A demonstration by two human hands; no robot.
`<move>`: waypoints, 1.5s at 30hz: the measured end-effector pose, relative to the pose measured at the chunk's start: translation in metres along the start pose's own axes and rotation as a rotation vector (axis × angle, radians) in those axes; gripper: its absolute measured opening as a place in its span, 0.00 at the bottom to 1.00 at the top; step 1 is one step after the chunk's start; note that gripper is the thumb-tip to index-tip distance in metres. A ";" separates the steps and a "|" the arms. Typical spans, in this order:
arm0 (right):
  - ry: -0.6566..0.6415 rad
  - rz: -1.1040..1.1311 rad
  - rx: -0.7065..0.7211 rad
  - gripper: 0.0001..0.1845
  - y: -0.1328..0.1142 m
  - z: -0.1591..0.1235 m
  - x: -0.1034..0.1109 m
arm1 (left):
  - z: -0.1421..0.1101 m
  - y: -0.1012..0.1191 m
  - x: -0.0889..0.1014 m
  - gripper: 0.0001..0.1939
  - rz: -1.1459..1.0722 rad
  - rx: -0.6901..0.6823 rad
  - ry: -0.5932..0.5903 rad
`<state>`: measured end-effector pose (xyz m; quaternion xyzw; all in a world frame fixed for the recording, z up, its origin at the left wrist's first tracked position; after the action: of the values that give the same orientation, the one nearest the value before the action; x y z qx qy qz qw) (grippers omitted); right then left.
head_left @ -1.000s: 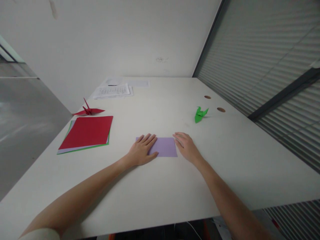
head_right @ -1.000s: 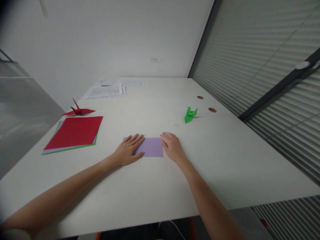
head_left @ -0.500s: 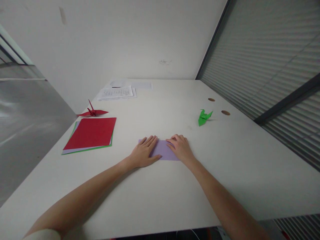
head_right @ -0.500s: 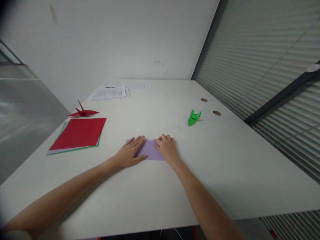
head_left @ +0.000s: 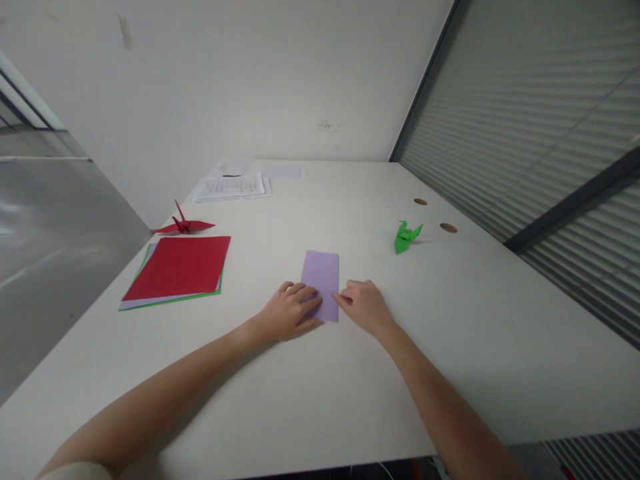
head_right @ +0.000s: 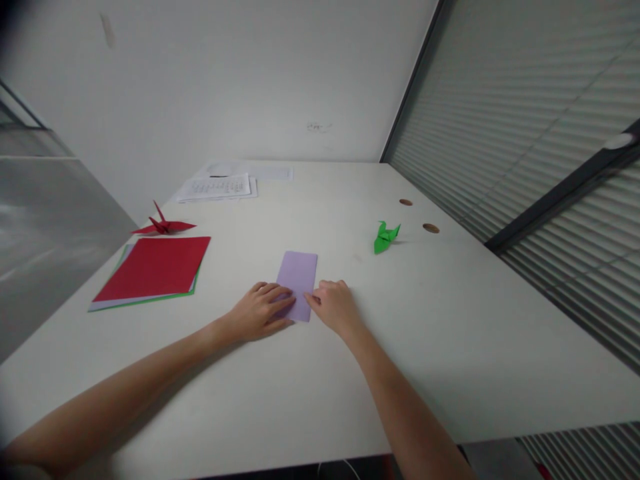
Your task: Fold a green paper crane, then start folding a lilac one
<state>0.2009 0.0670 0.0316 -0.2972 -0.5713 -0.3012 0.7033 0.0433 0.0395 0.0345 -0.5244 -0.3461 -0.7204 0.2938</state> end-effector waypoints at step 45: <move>0.641 -0.105 0.441 0.07 -0.055 -0.004 0.038 | -0.006 0.007 0.041 0.03 0.195 -0.325 0.443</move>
<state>0.1676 0.0256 0.0728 -0.0001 -0.3879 -0.2842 0.8768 0.0342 0.0277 0.0737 -0.4252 -0.1014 -0.8318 0.3420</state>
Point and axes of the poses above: each hand's wrist, its own z-axis towards the middle knuckle, its own x-axis out of the back of the hand, y = z × x, the point moved 6 cm from there along z, towards the middle knuckle, and after that the axes turned 15 degrees about x, right-handed, at the moved point
